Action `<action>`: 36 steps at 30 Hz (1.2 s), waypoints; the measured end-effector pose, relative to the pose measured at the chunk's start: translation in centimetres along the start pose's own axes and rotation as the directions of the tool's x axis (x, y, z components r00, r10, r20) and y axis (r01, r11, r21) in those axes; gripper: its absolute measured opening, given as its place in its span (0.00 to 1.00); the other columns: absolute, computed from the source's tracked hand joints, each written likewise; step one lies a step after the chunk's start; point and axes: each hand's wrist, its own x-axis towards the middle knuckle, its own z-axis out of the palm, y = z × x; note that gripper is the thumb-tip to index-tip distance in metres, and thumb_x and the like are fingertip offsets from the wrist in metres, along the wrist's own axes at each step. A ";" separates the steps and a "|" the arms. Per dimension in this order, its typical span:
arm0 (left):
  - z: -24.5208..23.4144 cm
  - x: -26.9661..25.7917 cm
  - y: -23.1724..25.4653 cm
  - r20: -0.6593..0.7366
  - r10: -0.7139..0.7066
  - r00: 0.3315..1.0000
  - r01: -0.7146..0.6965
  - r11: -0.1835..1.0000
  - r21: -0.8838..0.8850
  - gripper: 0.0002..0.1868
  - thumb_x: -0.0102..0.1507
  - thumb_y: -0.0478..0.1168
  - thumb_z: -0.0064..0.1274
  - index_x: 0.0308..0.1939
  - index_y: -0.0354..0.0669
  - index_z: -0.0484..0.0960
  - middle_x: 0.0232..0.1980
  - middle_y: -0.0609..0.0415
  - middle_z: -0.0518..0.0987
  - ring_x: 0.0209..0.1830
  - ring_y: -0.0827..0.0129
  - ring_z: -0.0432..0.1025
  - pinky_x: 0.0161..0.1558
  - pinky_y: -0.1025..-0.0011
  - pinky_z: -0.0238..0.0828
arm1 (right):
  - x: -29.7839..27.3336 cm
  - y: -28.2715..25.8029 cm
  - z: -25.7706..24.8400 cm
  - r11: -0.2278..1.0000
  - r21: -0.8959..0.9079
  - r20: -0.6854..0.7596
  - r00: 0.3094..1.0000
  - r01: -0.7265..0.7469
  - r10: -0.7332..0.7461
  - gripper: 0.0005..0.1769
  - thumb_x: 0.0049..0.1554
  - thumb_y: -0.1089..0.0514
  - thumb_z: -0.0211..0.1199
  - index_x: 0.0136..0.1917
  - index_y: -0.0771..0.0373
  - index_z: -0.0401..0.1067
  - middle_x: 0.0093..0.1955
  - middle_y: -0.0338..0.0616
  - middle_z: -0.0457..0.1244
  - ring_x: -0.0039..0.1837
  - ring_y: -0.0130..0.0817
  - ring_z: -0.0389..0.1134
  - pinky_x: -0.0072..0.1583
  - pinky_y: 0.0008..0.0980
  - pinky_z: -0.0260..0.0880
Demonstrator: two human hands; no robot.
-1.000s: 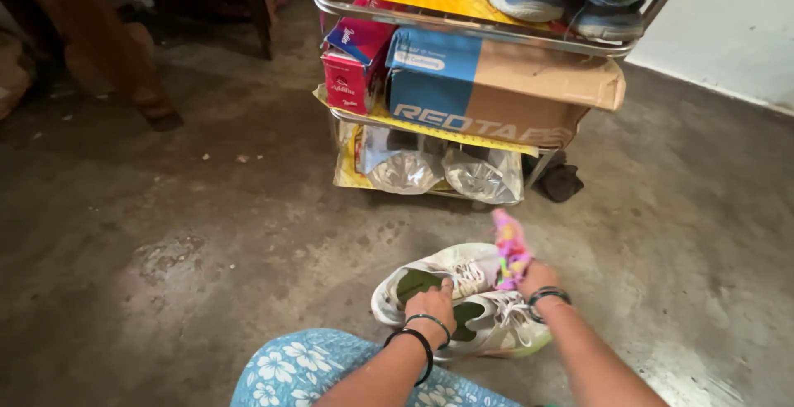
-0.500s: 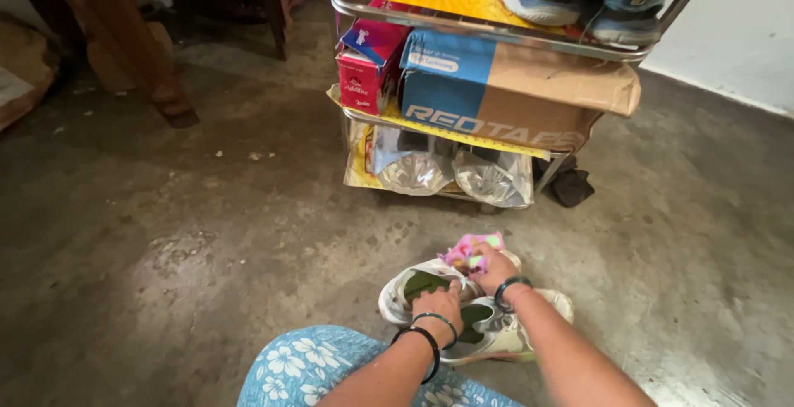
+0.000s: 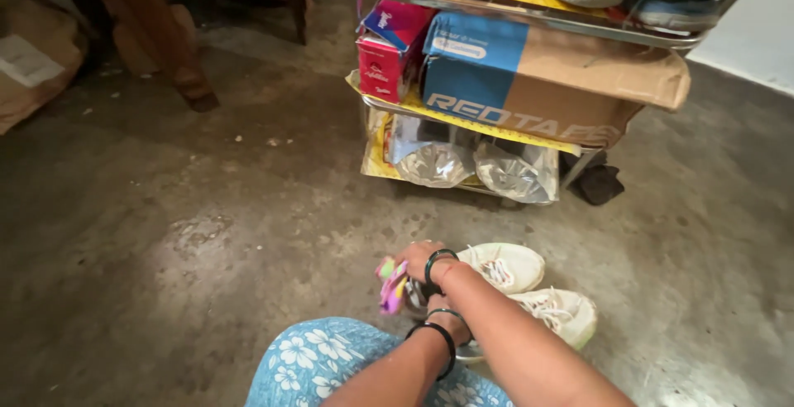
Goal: The person sits on the floor and wipes a pair of blue sandals and a pair of white sneakers using a colorful cloth. They place the sandals on a nearby shoe rack and continue wiping the sneakers.
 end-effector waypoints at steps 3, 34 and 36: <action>0.0 0.4 0.2 -0.010 0.025 1.000 -0.024 0.996 0.088 0.16 0.66 0.43 0.49 0.55 0.49 0.83 0.55 0.44 0.82 0.53 0.53 0.78 0.47 0.55 0.76 | 1.9 4.5 1.5 0.994 -0.063 0.034 0.995 -0.090 0.093 0.17 0.58 0.43 0.56 0.56 0.41 0.80 0.60 0.47 0.69 0.63 0.50 0.70 0.63 0.46 0.70; -9.1 -9.0 7.4 -0.415 0.096 0.905 -0.091 0.995 0.032 0.35 0.57 0.49 0.61 0.66 0.46 0.68 0.70 0.34 0.61 0.71 0.34 0.55 0.67 0.33 0.41 | -24.5 13.2 13.7 0.954 0.071 -0.586 0.762 -0.290 0.275 0.41 0.51 0.53 0.63 0.77 0.60 0.61 0.78 0.55 0.53 0.73 0.59 0.51 0.70 0.50 0.52; -8.1 -9.4 7.3 -0.323 0.251 0.912 -0.230 0.968 0.104 0.32 0.60 0.52 0.59 0.64 0.45 0.70 0.69 0.37 0.66 0.72 0.37 0.57 0.69 0.35 0.41 | -24.2 14.6 13.9 0.955 0.125 -0.602 0.744 -0.270 0.290 0.35 0.54 0.50 0.62 0.73 0.59 0.64 0.76 0.53 0.55 0.74 0.56 0.52 0.72 0.48 0.53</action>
